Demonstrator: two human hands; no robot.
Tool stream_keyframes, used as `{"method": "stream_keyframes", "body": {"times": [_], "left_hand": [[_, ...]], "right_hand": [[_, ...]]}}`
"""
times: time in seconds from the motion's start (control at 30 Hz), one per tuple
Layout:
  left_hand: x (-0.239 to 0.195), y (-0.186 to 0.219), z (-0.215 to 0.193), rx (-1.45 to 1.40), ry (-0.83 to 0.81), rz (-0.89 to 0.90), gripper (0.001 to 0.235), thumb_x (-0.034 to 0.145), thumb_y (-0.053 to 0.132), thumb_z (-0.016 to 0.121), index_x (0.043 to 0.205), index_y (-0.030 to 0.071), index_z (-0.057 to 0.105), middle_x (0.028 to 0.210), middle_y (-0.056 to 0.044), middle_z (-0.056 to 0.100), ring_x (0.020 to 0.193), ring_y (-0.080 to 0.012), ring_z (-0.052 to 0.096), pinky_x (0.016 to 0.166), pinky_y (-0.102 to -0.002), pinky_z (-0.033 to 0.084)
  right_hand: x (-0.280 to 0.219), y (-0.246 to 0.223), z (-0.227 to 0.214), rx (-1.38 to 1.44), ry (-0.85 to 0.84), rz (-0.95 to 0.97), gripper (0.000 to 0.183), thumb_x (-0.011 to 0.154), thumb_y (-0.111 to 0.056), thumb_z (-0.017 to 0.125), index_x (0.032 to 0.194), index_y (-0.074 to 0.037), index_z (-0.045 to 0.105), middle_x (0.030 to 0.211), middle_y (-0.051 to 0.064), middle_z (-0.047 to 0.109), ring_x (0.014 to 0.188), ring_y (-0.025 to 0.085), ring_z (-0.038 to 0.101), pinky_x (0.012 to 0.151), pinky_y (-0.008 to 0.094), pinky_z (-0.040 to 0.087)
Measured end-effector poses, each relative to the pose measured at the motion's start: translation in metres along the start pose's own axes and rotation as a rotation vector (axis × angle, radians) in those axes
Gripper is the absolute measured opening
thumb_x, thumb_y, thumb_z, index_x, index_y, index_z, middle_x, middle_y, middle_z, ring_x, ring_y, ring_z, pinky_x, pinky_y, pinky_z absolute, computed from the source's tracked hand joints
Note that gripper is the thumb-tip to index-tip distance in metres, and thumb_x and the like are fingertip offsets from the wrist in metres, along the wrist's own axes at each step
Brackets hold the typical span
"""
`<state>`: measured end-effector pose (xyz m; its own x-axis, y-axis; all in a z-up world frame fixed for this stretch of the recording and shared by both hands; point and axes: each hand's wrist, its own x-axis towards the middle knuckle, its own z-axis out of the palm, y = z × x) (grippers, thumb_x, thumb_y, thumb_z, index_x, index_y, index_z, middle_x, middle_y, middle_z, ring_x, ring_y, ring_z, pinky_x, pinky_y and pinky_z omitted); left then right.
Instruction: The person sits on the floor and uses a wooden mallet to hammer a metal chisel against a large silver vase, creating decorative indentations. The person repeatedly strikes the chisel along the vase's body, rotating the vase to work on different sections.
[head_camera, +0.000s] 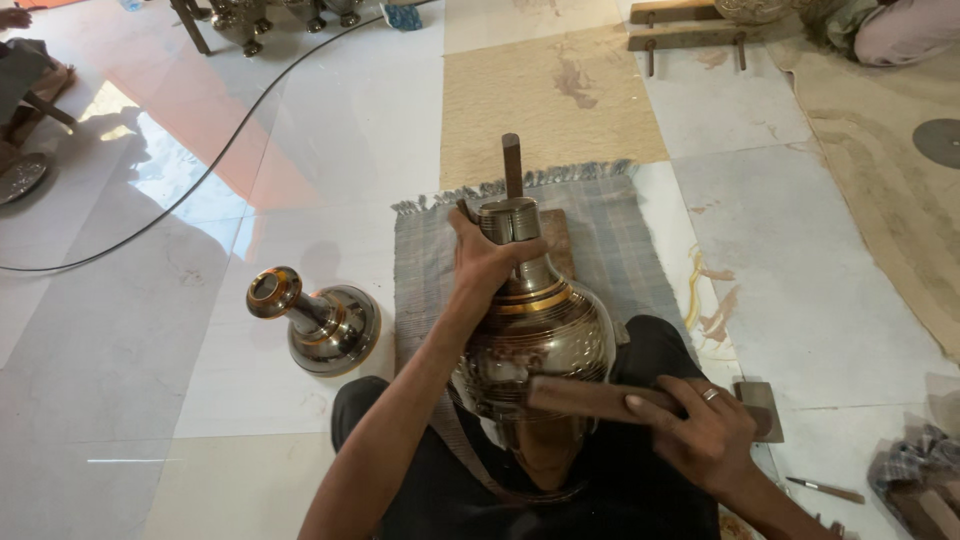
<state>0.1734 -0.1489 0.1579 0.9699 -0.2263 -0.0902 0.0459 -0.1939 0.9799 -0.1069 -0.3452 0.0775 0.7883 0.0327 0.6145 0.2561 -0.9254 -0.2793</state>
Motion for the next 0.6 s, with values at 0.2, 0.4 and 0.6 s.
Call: {"method": "stream_keyframes", "body": {"times": [0.2,0.4,0.6], "left_hand": [[-0.003,0.003,0.010,0.327,0.030,0.059,0.109,0.054,0.034,0.096,0.133,0.006,0.025,0.113,-0.019,0.060,0.104,-0.0358,0.069,0.089,-0.047,0.064],[0.052,-0.032,-0.022,-0.252,-0.489,0.050,0.115,0.049,0.037,0.096,0.134,0.007,0.025,0.116,-0.018,0.061,0.107,-0.0350,0.069,0.093,-0.050,0.062],[0.049,-0.030,-0.013,-0.297,-0.503,0.079,0.110,0.050,0.037,0.096,0.137,0.004,0.039,0.115,-0.019,0.060,0.105,-0.0352,0.069,0.091,-0.051,0.065]], "right_hand": [[-0.007,-0.008,-0.001,0.127,-0.007,0.209,0.081,0.055,-0.001,0.076,0.132,-0.021,0.066,0.110,0.016,0.072,0.079,0.027,0.072,0.060,0.034,0.058],[-0.017,-0.005,0.020,0.258,0.065,0.414,0.079,0.061,0.003,0.074,0.136,-0.019,0.063,0.111,0.012,0.071,0.080,0.024,0.073,0.062,0.031,0.059],[-0.005,-0.004,0.008,0.066,0.106,0.069,0.080,0.058,-0.001,0.073,0.134,-0.024,0.064,0.111,0.011,0.071,0.082,0.022,0.071,0.068,0.030,0.056]]}}
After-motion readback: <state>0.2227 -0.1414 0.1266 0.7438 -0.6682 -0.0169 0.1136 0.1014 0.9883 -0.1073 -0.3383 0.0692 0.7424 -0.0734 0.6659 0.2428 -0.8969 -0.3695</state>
